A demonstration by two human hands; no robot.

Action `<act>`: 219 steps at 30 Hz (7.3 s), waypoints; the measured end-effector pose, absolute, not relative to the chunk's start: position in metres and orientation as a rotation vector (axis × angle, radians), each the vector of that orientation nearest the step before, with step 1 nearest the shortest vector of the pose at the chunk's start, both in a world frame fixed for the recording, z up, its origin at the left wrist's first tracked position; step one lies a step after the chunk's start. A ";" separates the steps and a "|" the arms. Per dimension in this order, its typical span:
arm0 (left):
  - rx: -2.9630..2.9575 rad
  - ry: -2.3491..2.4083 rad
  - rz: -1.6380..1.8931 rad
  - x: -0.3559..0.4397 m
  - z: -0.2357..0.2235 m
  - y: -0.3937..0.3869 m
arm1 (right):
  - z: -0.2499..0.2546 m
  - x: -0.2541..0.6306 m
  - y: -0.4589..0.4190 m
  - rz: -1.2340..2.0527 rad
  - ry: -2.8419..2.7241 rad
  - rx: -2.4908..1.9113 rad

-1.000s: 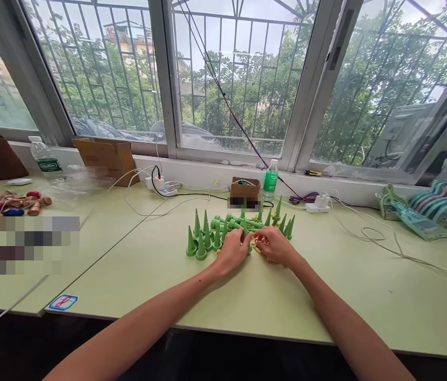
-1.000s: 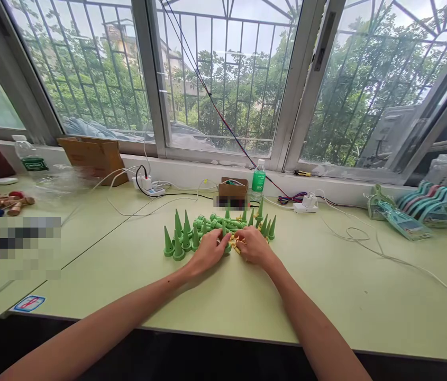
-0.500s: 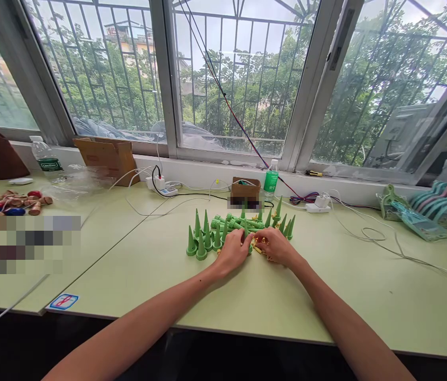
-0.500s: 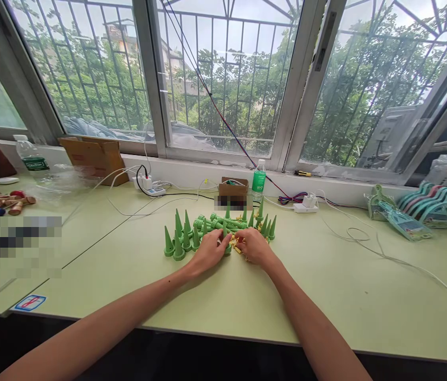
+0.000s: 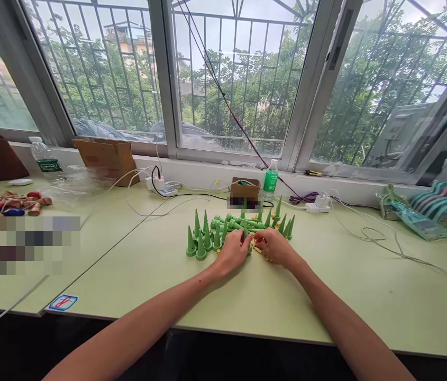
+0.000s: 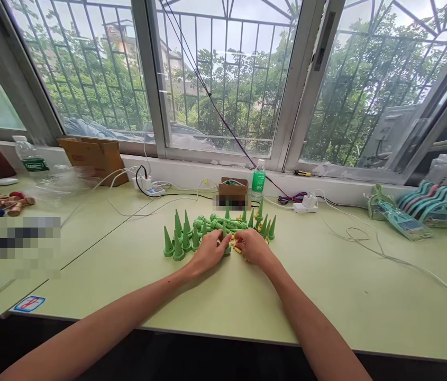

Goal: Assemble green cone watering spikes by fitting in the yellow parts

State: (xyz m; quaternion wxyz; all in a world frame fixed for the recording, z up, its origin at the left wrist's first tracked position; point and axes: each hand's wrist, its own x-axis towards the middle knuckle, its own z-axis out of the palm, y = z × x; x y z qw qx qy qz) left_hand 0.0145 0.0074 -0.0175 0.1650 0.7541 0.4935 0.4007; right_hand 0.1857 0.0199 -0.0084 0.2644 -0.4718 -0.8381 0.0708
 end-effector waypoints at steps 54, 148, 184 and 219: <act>1.556 1.045 1.305 0.016 -0.009 0.006 | 0.004 0.175 0.003 0.243 -1.974 -0.943; 1.577 1.075 1.399 0.019 -0.006 0.004 | 0.001 0.176 0.010 0.261 -1.811 -1.086; 1.809 1.101 1.428 0.018 -0.005 0.002 | 0.001 0.175 0.008 0.298 -1.783 -1.048; 1.824 1.024 1.353 0.015 -0.007 0.004 | -0.003 0.178 0.013 0.278 -1.894 -1.097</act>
